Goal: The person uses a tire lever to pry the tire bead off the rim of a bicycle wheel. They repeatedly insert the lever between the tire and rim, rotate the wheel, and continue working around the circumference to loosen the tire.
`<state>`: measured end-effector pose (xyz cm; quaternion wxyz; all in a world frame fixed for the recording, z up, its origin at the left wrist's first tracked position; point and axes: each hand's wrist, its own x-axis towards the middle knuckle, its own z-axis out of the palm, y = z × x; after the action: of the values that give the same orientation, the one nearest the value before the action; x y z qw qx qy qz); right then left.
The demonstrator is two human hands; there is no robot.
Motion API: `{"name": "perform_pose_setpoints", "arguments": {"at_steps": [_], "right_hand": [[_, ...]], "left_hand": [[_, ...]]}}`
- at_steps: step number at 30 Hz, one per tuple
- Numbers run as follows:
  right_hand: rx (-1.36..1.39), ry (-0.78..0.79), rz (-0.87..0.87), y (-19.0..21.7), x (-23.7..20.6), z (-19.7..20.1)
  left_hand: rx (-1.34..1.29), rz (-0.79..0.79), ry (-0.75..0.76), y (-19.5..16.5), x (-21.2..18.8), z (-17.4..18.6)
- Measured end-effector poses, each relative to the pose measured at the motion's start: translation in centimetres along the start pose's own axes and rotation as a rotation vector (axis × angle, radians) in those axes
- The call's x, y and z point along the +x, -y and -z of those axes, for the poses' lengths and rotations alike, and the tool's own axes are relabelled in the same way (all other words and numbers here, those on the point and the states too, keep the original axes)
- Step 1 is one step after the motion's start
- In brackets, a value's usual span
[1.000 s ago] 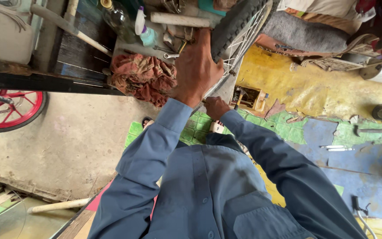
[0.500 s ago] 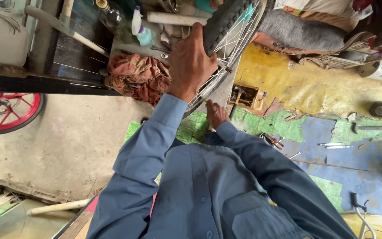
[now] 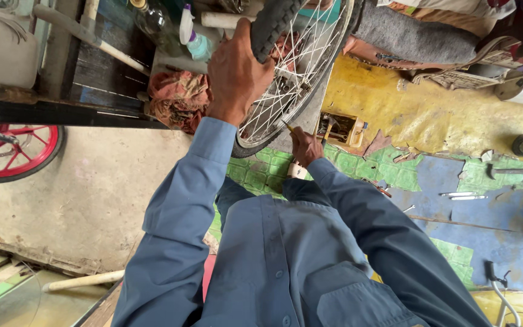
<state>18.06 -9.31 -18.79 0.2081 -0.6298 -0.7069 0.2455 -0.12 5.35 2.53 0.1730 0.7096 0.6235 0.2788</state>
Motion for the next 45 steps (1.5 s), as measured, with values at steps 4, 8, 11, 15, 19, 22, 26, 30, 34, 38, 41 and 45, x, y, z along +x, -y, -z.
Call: {"name": "perform_pose_setpoints", "arguments": {"at_steps": [4,8,11,15,19,22,26,30,34,38,41,45], "right_hand": [[-0.002,-0.047,0.169,-0.2,0.6,1.0],[0.018,-0.045,0.216,0.1,1.1,1.5],[-0.038,0.070,-0.074,0.4,1.3,1.2],[0.150,-0.044,0.133,0.6,1.1,0.6],[0.078,0.101,-0.094,0.9,1.0,0.1],[0.145,0.084,-0.061,0.9,0.9,0.0],[0.079,-0.122,0.032,0.6,1.0,0.1],[0.158,-0.129,0.137,0.5,0.9,0.0],[0.150,-0.116,0.086,0.5,1.0,0.0],[0.116,-0.052,0.013,0.4,1.0,0.2],[0.282,-0.049,0.146,0.3,0.8,0.2],[0.182,-0.073,0.062,0.7,0.6,-0.2]], "left_hand": [[0.031,-0.030,-0.009,0.0,-0.3,-0.3],[0.046,-0.054,-0.066,-0.1,-0.8,-0.6],[0.025,-0.067,-0.074,-0.2,-0.8,-0.7],[0.042,-0.033,-0.029,-0.3,-0.7,-0.5],[0.037,-0.004,-0.004,-0.4,-0.5,-0.3],[0.020,0.016,0.010,-0.3,-0.3,-0.2],[0.043,-0.084,-0.097,-0.3,-0.4,-0.1],[0.000,-0.003,-0.016,-0.4,-0.4,0.0],[0.052,-0.019,-0.038,-0.7,-0.4,-0.1],[0.059,-0.048,-0.042,-0.7,-0.3,-0.3],[-0.010,0.055,0.055,-0.7,-0.1,-0.4],[0.031,0.003,-0.001,-0.6,-0.2,-0.5]]}}
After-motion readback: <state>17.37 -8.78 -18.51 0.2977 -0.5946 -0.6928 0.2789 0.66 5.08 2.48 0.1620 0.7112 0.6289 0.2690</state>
